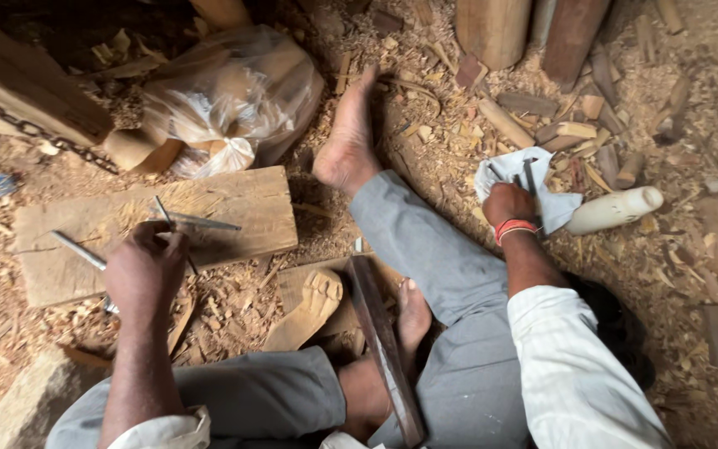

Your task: The person sits on the floor and carves a small wooden object using a chisel and a wooden mallet. They repeatedly strike the chisel to shape the wood, occasionally pause to inspect the work, and apply a liquid from a bottle to the piece.

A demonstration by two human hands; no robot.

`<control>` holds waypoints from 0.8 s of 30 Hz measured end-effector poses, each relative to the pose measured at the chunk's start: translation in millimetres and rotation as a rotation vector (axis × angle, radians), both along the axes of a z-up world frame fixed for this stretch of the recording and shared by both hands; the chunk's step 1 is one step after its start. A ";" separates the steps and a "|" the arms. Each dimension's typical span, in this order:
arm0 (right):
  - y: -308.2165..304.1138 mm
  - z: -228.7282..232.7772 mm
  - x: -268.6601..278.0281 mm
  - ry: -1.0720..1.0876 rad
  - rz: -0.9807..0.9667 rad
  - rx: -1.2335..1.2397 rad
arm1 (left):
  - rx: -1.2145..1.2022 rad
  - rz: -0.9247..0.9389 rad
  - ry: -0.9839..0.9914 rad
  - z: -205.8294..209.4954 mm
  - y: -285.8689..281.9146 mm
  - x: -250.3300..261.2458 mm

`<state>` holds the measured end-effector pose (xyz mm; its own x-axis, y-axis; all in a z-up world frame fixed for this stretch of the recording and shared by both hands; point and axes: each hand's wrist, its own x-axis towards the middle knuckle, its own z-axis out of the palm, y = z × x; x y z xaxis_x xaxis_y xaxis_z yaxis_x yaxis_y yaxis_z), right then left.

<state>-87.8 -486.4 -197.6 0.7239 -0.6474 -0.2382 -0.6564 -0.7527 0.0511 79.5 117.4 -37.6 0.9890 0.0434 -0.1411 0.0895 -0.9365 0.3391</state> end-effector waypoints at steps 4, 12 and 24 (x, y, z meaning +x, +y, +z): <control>4.2 -10.5 9.2 -0.133 0.114 -0.020 | -0.048 -0.010 -0.004 -6.1 1.8 0.1; 85.5 -25.5 89.3 -0.478 0.060 0.041 | 0.091 -0.084 0.014 -7.9 1.8 -5.7; 39.4 11.3 57.1 -0.908 -0.174 0.708 | 0.025 -0.156 -0.139 -36.8 13.6 4.3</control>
